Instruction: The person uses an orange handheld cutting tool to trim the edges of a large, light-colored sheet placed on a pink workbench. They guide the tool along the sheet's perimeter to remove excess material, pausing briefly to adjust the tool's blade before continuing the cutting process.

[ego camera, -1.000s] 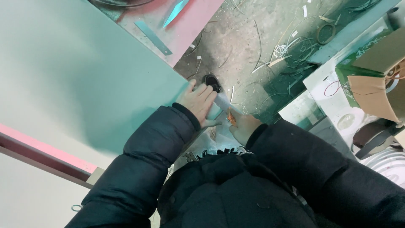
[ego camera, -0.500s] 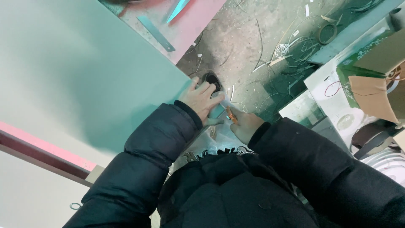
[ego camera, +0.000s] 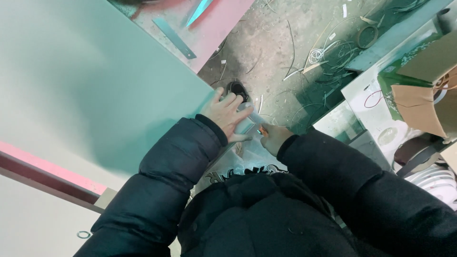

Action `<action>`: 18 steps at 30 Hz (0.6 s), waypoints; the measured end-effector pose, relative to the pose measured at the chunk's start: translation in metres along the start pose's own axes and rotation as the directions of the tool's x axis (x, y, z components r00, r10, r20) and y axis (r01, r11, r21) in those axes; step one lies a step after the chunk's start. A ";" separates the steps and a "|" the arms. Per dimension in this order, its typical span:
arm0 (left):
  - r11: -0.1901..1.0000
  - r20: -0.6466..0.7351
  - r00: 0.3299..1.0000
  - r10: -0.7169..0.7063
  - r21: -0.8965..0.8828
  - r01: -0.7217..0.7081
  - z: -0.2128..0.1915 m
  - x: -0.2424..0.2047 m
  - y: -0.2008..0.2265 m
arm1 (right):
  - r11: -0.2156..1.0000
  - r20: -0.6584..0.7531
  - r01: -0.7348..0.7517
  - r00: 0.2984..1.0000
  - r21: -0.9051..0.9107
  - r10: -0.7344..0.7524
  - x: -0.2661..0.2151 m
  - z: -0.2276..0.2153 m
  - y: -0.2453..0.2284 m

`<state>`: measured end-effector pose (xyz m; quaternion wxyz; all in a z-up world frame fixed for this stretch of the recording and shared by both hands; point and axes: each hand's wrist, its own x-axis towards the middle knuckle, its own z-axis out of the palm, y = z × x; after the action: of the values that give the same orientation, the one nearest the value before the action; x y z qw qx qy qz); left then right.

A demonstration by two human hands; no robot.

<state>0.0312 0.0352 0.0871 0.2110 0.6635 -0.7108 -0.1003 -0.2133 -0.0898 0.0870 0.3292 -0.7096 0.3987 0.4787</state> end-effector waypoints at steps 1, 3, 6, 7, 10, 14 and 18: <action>1.000 0.000 1.000 -0.002 -0.002 0.002 0.004 -0.001 0.001 | 1.000 0.002 -0.001 1.000 -0.002 0.001 -0.005 -0.001 0.003; 1.000 0.016 1.000 0.004 0.004 -0.004 0.012 -0.002 -0.001 | 0.990 0.016 -0.118 0.993 0.079 0.117 -0.010 -0.004 0.005; 1.000 0.013 1.000 -0.005 0.005 0.005 0.015 -0.003 -0.003 | 0.985 0.011 -0.068 0.998 0.156 0.067 -0.072 -0.057 -0.041; 1.000 0.014 1.000 -0.005 0.002 0.005 0.014 -0.005 -0.001 | 0.985 0.013 -0.071 0.997 0.157 0.070 -0.082 -0.060 -0.052; 1.000 0.013 1.000 -0.010 -0.014 0.010 0.011 -0.004 0.001 | 0.970 0.005 -0.076 0.997 0.232 0.077 -0.097 -0.066 -0.072; 1.000 -0.054 0.998 0.020 -0.016 -0.021 0.007 -0.003 -0.002 | 0.979 0.018 -0.049 0.999 0.199 0.046 -0.092 -0.065 -0.072; 0.999 -0.112 0.993 0.037 -0.022 -0.040 0.010 -0.003 -0.004 | 0.982 -0.002 -0.079 0.997 0.169 0.081 -0.096 -0.071 -0.079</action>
<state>0.0304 0.0363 0.0764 0.2603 0.6515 -0.7093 -0.0677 -0.1358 -0.0892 0.2076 0.3670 -0.6647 0.4674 0.4529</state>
